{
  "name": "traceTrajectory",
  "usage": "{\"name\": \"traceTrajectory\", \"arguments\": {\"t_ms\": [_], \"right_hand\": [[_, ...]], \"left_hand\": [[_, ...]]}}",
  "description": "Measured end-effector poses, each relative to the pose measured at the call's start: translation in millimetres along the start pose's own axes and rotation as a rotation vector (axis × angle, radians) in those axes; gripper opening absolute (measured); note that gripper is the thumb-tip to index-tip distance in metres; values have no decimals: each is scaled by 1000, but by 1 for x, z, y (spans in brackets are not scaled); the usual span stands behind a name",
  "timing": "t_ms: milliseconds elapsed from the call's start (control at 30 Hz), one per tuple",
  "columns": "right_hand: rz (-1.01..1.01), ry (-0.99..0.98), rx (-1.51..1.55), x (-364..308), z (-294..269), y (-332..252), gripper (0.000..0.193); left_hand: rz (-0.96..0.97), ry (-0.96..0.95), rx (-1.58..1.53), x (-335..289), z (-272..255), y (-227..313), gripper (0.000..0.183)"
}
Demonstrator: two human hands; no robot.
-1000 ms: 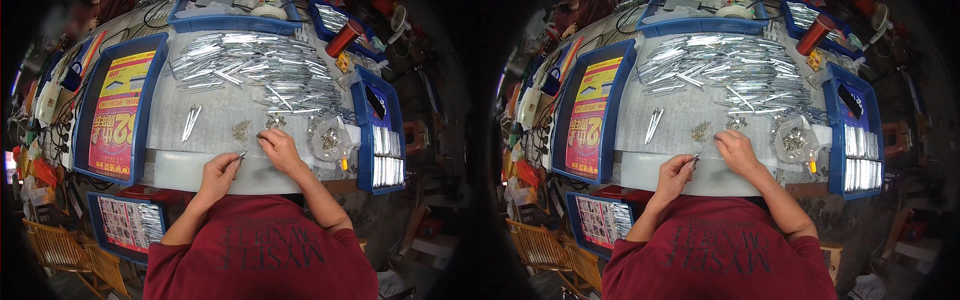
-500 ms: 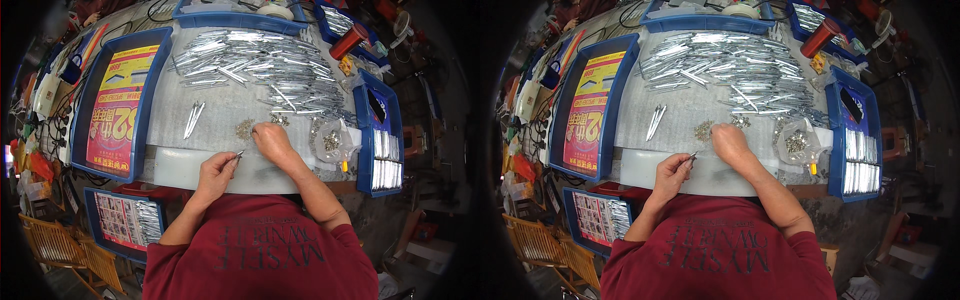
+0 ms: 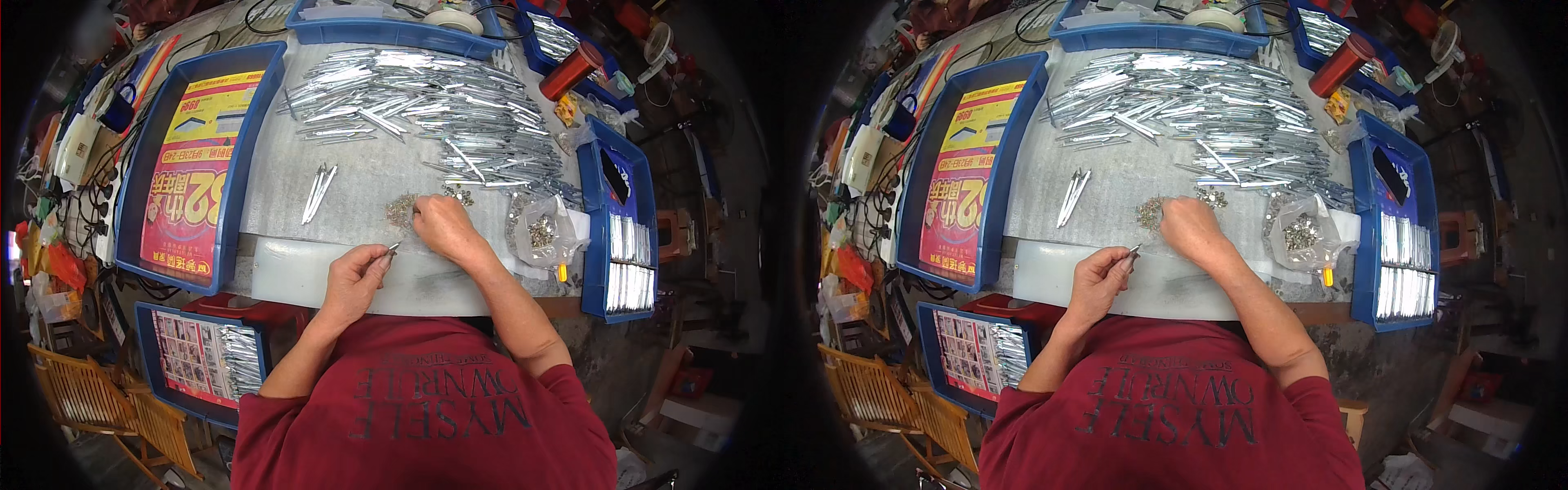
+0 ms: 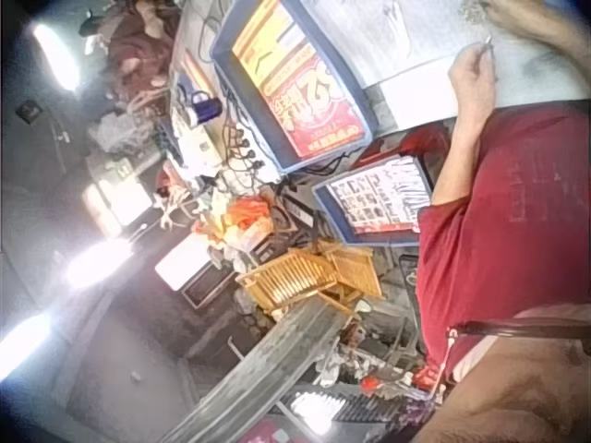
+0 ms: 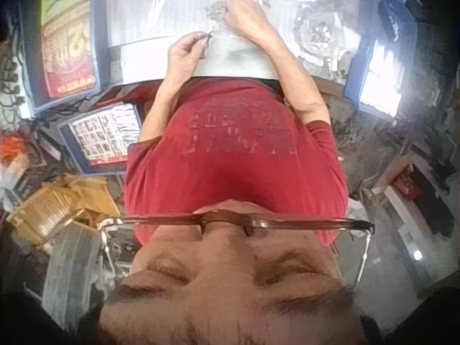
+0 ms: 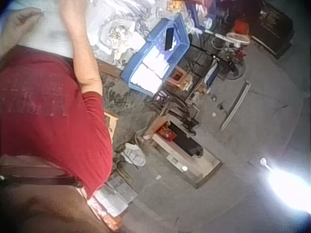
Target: The person assembles small metal components by attaching small fasteners onto the ends of thin metal strips by hand and setting them on the table.
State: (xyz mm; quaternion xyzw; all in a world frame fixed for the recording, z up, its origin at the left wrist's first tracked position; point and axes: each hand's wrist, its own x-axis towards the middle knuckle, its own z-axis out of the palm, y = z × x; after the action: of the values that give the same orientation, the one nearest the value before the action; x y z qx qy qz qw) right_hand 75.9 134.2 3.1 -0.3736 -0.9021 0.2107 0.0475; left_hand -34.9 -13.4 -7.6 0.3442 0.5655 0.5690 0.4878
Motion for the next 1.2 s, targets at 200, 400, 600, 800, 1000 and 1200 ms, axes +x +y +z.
{"name": "traceTrajectory", "arguments": {"t_ms": [200,400,600,800,1000,1200], "right_hand": [[-78,86,110,-10,3,7,13],[-20,91,168,-16,1,9,13],[-2,131,230,-19,4,11,14],[25,178,505,-36,-5,1,13],[-10,270,674,-50,-3,-18,12],[-36,283,673,-52,2,-22,10]], "left_hand": [[-4,31,-18,0,0,-1,12],[20,27,-32,6,4,-4,12],[13,48,-24,9,6,-5,13],[14,46,-60,13,10,-5,14],[-16,44,-81,15,16,0,14],[-26,26,-112,15,22,1,14]]}}
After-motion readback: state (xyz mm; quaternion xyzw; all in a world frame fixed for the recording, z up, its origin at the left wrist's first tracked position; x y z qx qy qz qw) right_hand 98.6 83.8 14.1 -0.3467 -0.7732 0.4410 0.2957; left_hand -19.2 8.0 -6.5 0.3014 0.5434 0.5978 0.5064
